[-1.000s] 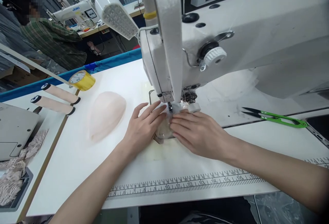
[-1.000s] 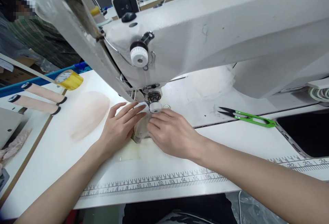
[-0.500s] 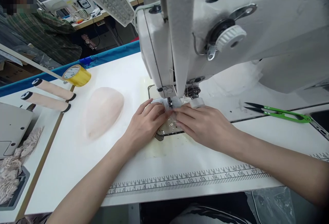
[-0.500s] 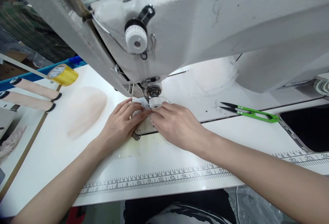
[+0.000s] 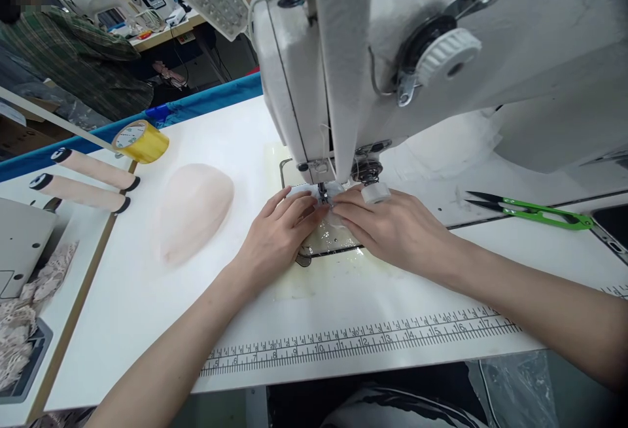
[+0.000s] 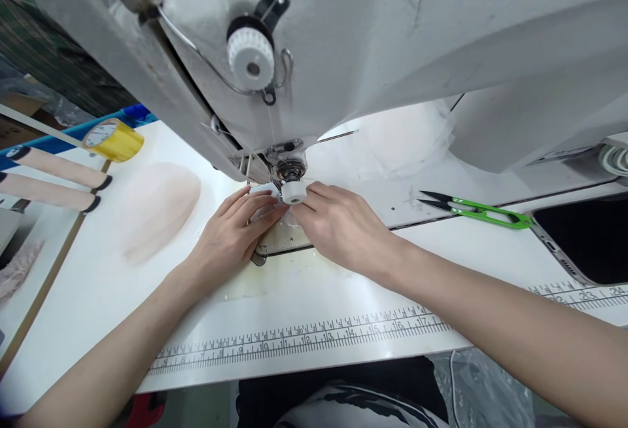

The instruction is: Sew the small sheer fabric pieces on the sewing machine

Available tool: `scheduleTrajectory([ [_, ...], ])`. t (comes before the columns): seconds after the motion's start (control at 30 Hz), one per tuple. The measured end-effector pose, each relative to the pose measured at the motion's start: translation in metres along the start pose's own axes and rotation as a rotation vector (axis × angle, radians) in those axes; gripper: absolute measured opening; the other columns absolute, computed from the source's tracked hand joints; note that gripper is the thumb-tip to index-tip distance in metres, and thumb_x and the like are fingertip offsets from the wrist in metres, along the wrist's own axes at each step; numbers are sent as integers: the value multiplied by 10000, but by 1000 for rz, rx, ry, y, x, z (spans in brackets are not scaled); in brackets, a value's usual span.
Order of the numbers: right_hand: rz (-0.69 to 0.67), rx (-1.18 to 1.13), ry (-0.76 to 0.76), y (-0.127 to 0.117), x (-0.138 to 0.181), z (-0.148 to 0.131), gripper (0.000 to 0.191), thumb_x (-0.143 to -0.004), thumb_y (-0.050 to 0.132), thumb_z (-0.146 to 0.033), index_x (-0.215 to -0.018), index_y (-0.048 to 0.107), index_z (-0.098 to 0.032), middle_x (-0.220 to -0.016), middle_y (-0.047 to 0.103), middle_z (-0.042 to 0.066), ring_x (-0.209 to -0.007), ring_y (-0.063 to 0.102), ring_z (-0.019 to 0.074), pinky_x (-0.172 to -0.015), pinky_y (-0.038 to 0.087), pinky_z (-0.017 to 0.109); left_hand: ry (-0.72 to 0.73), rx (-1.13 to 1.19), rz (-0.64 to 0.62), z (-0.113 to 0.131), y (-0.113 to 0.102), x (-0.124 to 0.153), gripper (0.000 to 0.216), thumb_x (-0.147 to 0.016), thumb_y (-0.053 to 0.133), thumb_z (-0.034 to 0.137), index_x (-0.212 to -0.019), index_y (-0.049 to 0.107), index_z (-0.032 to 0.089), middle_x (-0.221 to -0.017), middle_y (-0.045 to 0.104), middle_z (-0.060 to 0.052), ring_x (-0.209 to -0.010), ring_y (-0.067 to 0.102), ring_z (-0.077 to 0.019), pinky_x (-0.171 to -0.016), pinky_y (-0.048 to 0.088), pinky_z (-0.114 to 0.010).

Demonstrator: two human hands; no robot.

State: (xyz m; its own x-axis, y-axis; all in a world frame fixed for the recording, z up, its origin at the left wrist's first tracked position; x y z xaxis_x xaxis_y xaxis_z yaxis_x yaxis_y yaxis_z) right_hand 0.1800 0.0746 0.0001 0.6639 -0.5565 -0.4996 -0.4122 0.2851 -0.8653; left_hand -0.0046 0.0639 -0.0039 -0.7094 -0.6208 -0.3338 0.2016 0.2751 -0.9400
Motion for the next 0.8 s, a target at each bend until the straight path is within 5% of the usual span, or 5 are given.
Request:
scheduleTrajectory([
  [0.3,-81,40,38,10,1,5,253,-950,470,-208,-1091,651,-100,-974,714,118,-1048,606,261,-890,453,383,20,-29,-35,6,-2,3,406,-939,418,54,-1316,549,128,-1324,605,-126,-1258,558,-246,-1157,336,-554],
  [0.8,-36,102,15,8,-1,7,259,-943,462,-199,-1045,674,-90,-980,723,126,-1080,599,261,-961,408,397,7,-92,-55,11,0,2,391,-933,439,77,-1296,580,108,-1336,588,-133,-1289,522,-290,-1153,334,-570],
])
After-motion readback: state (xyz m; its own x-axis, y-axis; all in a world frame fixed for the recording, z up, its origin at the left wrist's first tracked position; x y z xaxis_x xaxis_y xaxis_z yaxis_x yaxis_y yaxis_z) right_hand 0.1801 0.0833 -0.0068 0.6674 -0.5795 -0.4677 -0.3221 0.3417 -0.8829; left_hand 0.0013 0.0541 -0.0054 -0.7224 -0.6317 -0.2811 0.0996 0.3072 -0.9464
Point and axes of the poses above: each hand's wrist, its own x-axis away from the middle knuckle, its own y-axis out of the palm, z = x × y, the point moved 3 cm from there along -x, towards the middle knuckle
